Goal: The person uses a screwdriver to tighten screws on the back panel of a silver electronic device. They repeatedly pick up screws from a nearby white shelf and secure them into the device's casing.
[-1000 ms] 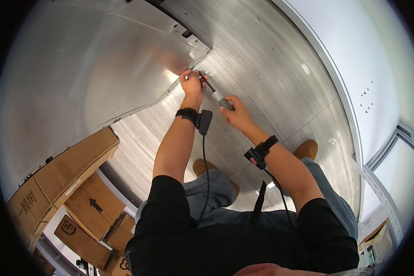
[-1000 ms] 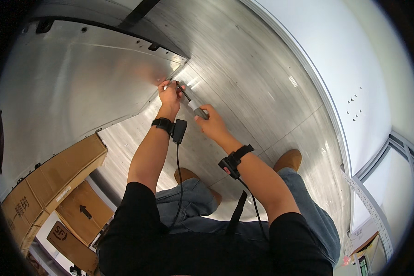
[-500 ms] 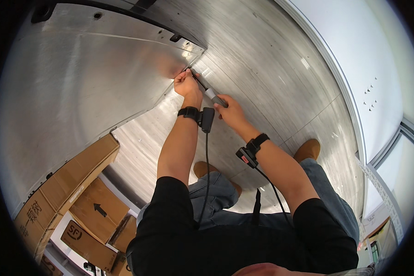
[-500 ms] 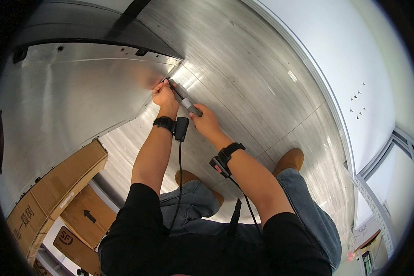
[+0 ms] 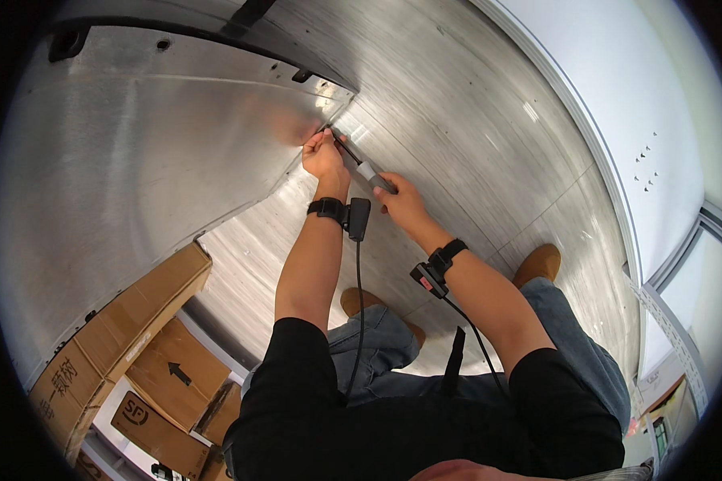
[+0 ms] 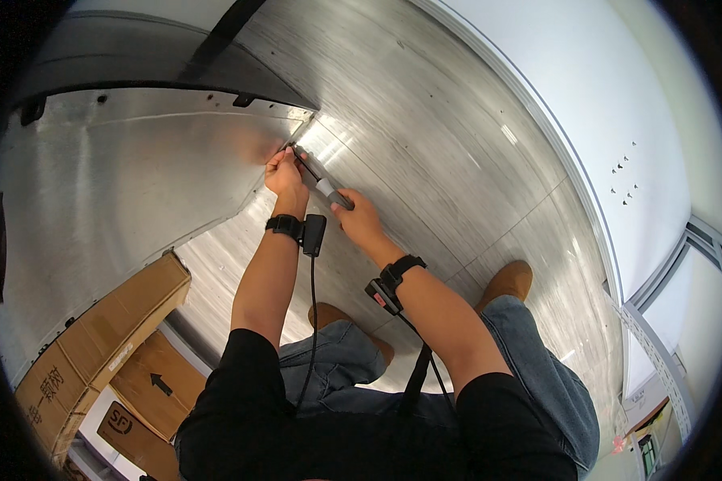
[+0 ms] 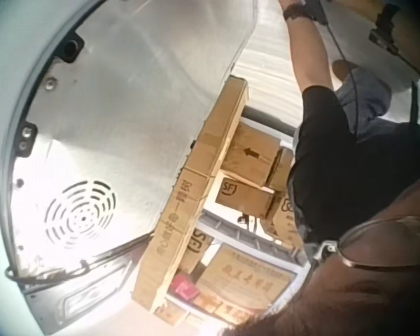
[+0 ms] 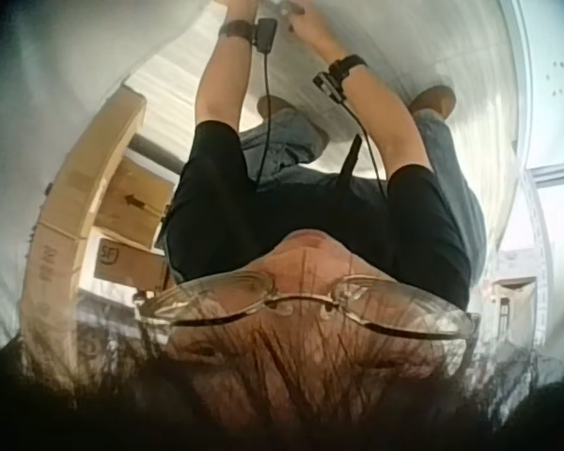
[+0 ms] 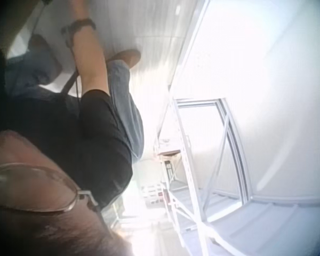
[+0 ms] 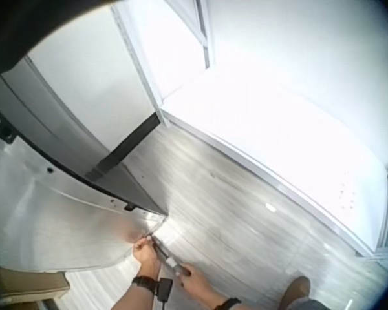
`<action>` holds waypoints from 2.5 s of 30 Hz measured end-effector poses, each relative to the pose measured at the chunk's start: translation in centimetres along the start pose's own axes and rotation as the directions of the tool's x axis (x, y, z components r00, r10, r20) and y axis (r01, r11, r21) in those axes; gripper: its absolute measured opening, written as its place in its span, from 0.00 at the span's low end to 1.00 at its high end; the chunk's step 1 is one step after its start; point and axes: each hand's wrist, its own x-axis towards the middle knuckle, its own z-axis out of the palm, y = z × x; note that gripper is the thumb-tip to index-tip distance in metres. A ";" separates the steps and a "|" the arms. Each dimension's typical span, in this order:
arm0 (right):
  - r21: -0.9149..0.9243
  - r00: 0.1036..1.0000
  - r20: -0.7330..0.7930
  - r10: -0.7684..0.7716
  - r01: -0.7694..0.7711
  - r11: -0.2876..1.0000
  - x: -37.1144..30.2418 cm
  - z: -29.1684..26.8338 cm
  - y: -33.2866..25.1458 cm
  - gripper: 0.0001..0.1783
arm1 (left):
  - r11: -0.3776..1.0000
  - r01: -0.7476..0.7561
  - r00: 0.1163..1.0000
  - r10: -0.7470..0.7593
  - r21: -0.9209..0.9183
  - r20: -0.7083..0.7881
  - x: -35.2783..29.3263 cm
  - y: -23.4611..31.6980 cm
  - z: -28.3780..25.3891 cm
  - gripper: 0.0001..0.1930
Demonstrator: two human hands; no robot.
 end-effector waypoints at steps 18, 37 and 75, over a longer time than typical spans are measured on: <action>-0.034 0.996 0.012 0.092 -0.092 0.995 -1.1 -0.2 -2.1 0.20 | 0.989 -0.075 0.996 0.068 -0.124 -0.057 0.1 -1.0 1.2 0.12; -0.049 0.977 -0.189 -0.094 0.087 0.995 1.8 0.5 2.9 0.21 | 0.995 -0.069 0.997 0.066 -0.070 -0.047 0.2 -1.0 1.5 0.11; 0.376 0.964 -0.042 0.264 -0.229 0.898 0.5 -0.1 1.2 0.24 | 0.997 0.043 0.989 -0.034 -0.062 0.147 0.4 -1.2 -0.7 0.15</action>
